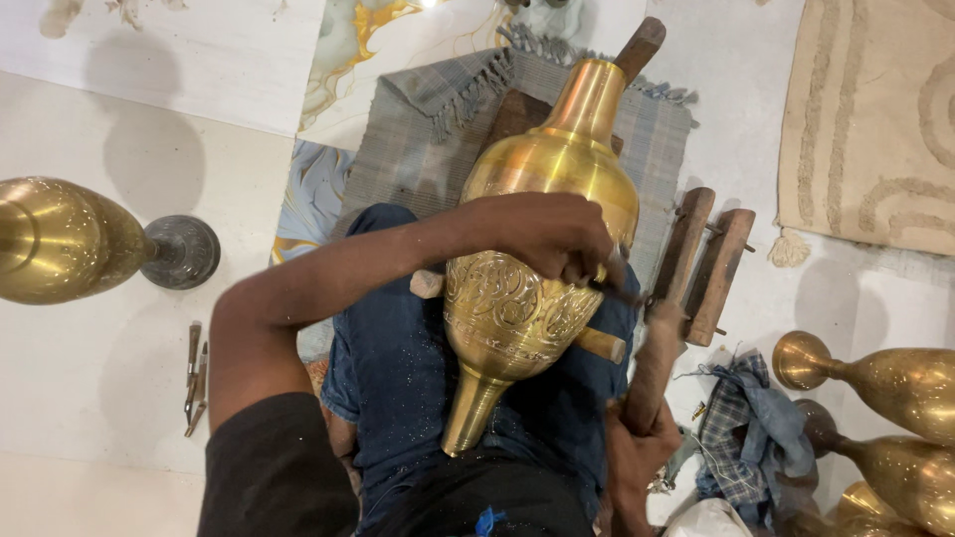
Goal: The person sits on the floor with a brass vase held in their lap and engraves decorative patterns into its surface. They hold a chisel against the metal with one hand and strike it with a wooden mallet in the other, repositioning the chisel and turning the vase to work on different areas of the design.
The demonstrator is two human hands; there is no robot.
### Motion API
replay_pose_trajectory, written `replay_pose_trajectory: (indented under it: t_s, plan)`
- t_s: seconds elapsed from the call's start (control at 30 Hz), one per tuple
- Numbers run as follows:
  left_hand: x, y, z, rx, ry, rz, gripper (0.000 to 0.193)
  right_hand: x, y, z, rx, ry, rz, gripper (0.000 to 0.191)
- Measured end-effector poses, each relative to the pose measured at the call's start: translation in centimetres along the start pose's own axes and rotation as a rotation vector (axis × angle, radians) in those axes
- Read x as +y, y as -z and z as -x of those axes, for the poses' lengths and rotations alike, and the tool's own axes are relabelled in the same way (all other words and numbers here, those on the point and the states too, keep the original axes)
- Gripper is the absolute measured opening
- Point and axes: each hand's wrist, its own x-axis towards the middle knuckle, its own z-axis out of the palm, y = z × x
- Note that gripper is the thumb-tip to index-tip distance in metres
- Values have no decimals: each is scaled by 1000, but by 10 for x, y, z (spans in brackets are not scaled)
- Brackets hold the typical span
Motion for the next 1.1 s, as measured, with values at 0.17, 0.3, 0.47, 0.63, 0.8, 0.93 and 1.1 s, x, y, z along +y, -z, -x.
replay_pose_trajectory:
  t_s: [0.17,0.3,0.47,0.63,0.8,0.93,1.1]
  plan:
    - [-4,-13,26,639,277,445,36,-3,-8,22,-188,-269,105,29]
    - [9,-28,50,719,266,625,43,2,-7,30,-451,-376,73,27]
    - [24,-41,48,679,382,467,47,29,-30,36,-203,-52,-269,24]
    - [24,-36,42,556,319,267,45,34,-30,38,-211,-11,-214,24]
    - [26,-28,39,459,170,84,44,3,-21,32,-193,-43,-102,30]
    - [26,-18,36,326,183,25,57,-21,-2,20,-356,-247,64,28]
    - [26,-8,28,199,126,42,63,-29,2,7,-196,-63,55,33]
